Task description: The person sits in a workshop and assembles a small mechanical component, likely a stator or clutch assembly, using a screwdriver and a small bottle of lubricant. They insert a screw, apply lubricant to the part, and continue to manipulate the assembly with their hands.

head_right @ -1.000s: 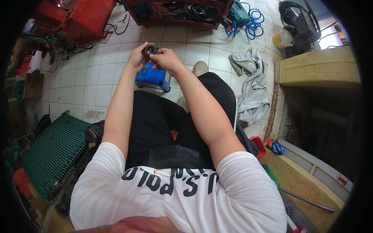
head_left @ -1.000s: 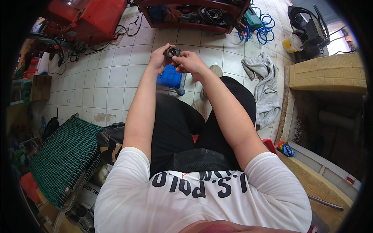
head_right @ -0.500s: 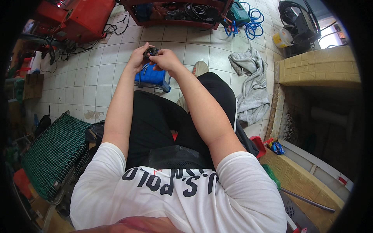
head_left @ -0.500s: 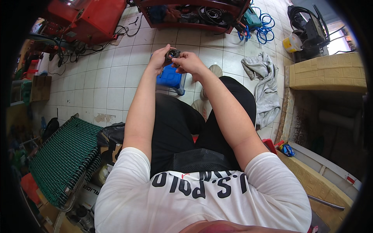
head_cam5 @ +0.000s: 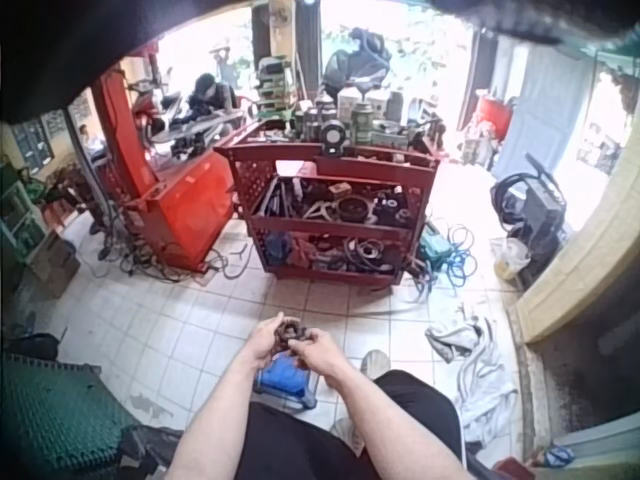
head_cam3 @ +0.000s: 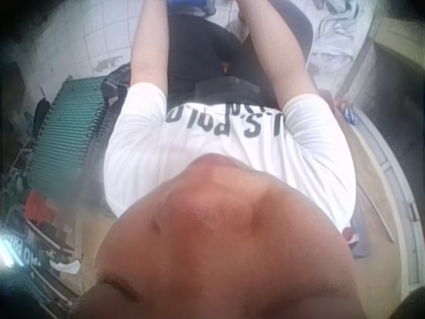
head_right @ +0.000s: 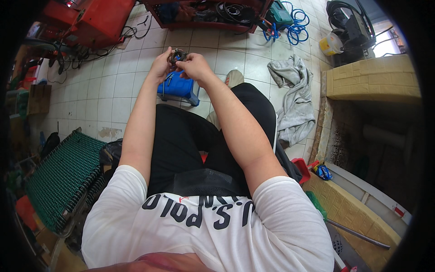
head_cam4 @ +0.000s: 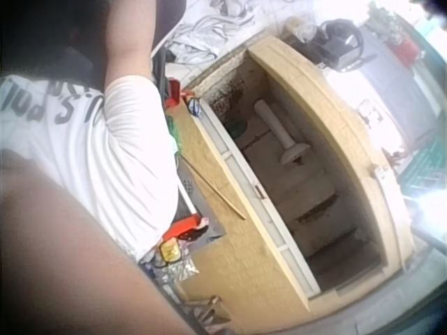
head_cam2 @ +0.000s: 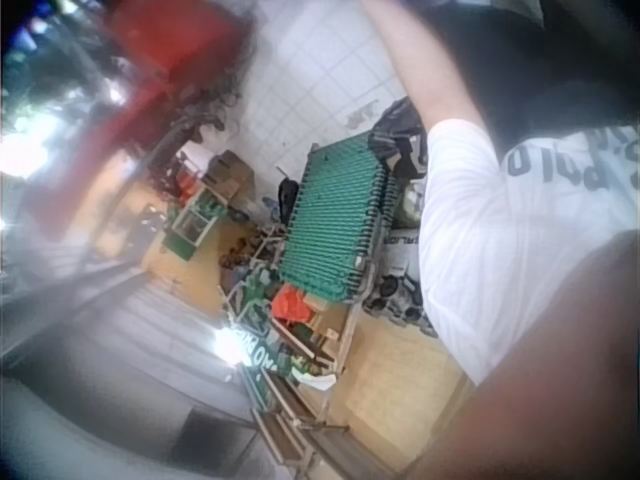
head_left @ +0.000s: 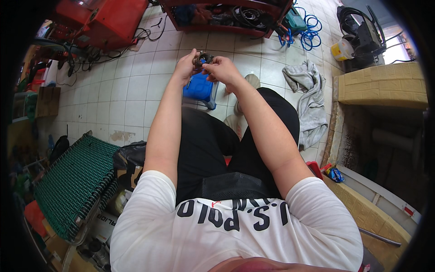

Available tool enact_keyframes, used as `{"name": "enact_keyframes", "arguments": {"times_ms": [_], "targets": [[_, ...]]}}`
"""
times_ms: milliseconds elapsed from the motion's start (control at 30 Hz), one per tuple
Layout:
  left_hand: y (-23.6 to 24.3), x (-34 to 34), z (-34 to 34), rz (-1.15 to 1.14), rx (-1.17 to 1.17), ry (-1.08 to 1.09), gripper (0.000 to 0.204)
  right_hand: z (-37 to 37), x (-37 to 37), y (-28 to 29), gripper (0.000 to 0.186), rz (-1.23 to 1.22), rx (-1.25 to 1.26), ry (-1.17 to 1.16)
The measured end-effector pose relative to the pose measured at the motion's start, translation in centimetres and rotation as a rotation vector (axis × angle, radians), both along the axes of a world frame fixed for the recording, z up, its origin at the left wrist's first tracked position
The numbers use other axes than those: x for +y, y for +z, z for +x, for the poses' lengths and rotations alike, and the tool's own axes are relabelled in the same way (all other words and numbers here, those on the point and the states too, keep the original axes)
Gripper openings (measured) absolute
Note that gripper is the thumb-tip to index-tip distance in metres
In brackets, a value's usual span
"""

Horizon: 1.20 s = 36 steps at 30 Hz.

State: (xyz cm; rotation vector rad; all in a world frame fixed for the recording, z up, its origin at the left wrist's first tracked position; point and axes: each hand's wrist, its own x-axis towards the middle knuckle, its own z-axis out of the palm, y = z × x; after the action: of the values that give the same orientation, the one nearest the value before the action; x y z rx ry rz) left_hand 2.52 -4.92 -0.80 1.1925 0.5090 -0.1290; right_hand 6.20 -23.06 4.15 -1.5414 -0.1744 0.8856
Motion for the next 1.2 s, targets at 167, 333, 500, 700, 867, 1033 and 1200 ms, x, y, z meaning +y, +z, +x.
{"name": "enact_keyframes", "arguments": {"times_ms": [167,333,500,700,867,1033,1200], "targets": [[-2.9,1.0,0.3,0.267,0.221,0.004,0.043,0.5,-0.5,0.1,0.022,-0.136,-0.206,-0.036],[-10.1,8.4,1.3,1.054,0.388,-0.517,0.040,0.3,0.3,1.6,0.024,-0.133,-0.291,-0.034],[-10.3,7.5,3.1,1.389,0.541,-0.790,0.037,0.8,-0.5,2.1,0.027,-0.162,-0.246,-0.040],[-10.0,2.0,3.0,1.577,0.451,-0.736,0.032,1.9,-0.2,-1.4,0.032,-0.221,-0.419,-0.113],[-12.4,3.4,2.0,1.617,0.378,-0.722,0.025,1.3,0.0,-0.4,0.031,-0.207,-0.424,-0.043],[-11.9,1.7,2.6,1.534,0.385,-0.648,0.024,1.4,0.0,-1.2,0.030,-0.210,-0.450,-0.060],[-13.4,3.5,1.8,1.512,0.330,-0.661,0.023,1.0,0.8,-1.0,0.029,-0.185,-0.422,-0.039]]}}
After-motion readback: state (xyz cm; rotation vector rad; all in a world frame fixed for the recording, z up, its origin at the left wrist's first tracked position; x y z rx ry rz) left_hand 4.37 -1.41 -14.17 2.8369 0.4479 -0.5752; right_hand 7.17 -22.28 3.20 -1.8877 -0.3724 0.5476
